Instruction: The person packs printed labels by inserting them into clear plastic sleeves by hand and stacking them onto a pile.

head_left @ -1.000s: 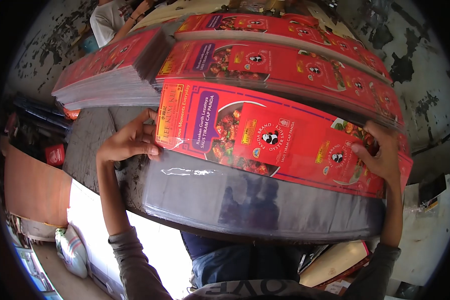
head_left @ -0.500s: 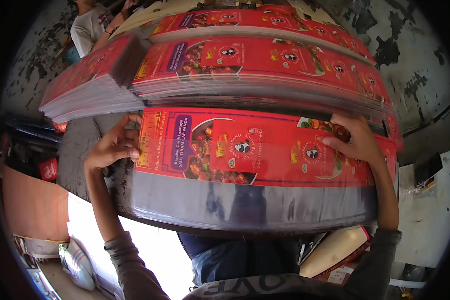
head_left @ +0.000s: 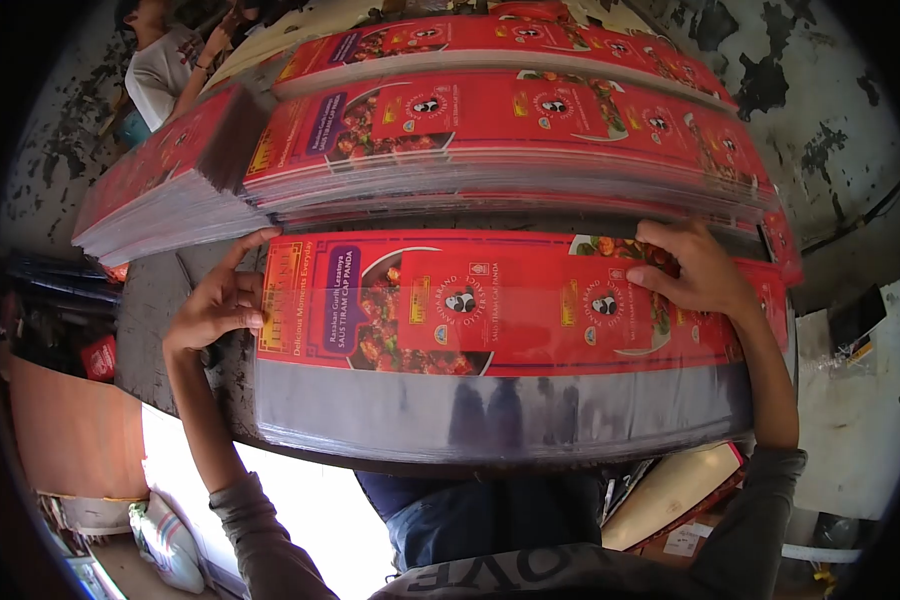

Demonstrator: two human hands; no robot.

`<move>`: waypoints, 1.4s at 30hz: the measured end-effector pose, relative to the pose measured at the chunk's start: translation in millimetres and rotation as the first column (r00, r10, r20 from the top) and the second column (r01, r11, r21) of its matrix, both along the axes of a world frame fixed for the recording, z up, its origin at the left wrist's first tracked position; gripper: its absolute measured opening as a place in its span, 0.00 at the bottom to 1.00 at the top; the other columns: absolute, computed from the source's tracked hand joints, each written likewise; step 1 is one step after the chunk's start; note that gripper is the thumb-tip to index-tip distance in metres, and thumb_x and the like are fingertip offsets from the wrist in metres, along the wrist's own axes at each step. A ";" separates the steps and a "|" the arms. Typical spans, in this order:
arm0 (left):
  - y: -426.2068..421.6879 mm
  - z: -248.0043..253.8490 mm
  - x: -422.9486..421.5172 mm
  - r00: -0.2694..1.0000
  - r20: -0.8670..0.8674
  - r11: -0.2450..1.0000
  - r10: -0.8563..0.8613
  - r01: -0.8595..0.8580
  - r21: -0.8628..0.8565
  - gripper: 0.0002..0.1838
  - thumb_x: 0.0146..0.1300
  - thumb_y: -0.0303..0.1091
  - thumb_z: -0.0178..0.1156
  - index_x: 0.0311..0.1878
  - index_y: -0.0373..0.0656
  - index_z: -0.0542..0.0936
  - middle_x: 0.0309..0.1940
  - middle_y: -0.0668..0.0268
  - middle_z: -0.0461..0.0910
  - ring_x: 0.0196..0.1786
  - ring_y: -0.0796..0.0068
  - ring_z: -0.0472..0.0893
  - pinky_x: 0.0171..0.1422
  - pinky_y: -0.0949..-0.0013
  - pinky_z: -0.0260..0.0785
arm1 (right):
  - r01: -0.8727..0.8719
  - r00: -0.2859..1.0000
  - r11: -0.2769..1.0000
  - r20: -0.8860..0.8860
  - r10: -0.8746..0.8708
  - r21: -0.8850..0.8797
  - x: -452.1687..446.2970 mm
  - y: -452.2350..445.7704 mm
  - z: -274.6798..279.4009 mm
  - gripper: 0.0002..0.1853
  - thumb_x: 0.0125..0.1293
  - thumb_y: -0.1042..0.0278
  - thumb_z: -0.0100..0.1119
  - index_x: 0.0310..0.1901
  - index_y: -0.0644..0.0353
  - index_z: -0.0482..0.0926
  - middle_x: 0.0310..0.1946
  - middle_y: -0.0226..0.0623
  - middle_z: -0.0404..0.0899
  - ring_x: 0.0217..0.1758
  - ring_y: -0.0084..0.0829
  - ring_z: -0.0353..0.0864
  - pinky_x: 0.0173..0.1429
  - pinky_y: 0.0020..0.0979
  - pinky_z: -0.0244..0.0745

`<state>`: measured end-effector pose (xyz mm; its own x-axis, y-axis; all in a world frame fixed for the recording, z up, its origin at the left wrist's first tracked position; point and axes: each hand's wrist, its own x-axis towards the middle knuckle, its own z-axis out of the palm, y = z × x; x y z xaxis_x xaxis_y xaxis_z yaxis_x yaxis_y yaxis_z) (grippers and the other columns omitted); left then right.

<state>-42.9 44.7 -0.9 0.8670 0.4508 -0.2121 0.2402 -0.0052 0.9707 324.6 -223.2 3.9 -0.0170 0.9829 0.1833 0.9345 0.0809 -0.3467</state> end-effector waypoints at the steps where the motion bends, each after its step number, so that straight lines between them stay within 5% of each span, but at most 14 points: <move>1: -0.8 -0.9 -0.7 1.000 -0.004 1.000 -0.003 0.003 -0.010 0.47 0.41 0.26 0.65 0.64 0.40 0.49 0.25 0.65 0.73 0.25 0.83 0.73 0.31 0.81 0.65 | 0.003 1.000 1.000 -0.004 -0.003 -0.010 -0.4 -1.1 0.3 0.19 0.54 0.53 0.57 0.27 0.62 0.67 0.16 0.43 0.67 0.21 0.44 0.68 0.27 0.35 0.60; 3: 1.6 -1.5 -2.1 1.000 0.000 1.000 -0.006 0.006 0.025 0.47 0.40 0.27 0.66 0.63 0.39 0.49 0.25 0.66 0.73 0.25 0.83 0.73 0.31 0.82 0.65 | 0.031 0.995 0.994 -0.088 -0.040 -0.103 -1.3 -1.7 5.7 0.20 0.52 0.51 0.58 0.26 0.62 0.67 0.15 0.44 0.67 0.21 0.44 0.68 0.27 0.35 0.60; 9: -0.5 1.6 -0.9 1.000 -0.028 0.999 0.003 -0.001 0.049 0.48 0.40 0.29 0.67 0.63 0.39 0.50 0.23 0.68 0.72 0.24 0.84 0.71 0.31 0.82 0.63 | 0.072 0.997 0.992 0.015 -0.071 -0.101 -8.7 -5.7 9.4 0.23 0.47 0.47 0.61 0.27 0.61 0.67 0.14 0.42 0.67 0.18 0.42 0.69 0.24 0.35 0.60; 42: 1.4 -3.5 -5.2 1.000 -0.013 0.998 0.010 -0.009 0.063 0.47 0.42 0.31 0.68 0.63 0.39 0.50 0.20 0.72 0.68 0.24 0.88 0.68 0.29 0.84 0.58 | 0.050 0.997 0.998 0.052 -0.048 -0.037 -6.8 -6.6 1.4 0.24 0.50 0.44 0.58 0.29 0.61 0.67 0.15 0.43 0.69 0.19 0.44 0.71 0.23 0.36 0.61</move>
<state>-48.1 46.1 -4.3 0.8598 0.4721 -0.1948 0.2535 -0.0634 0.9653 317.8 -229.8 5.3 0.0228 0.9891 0.1458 0.9536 0.0223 -0.3002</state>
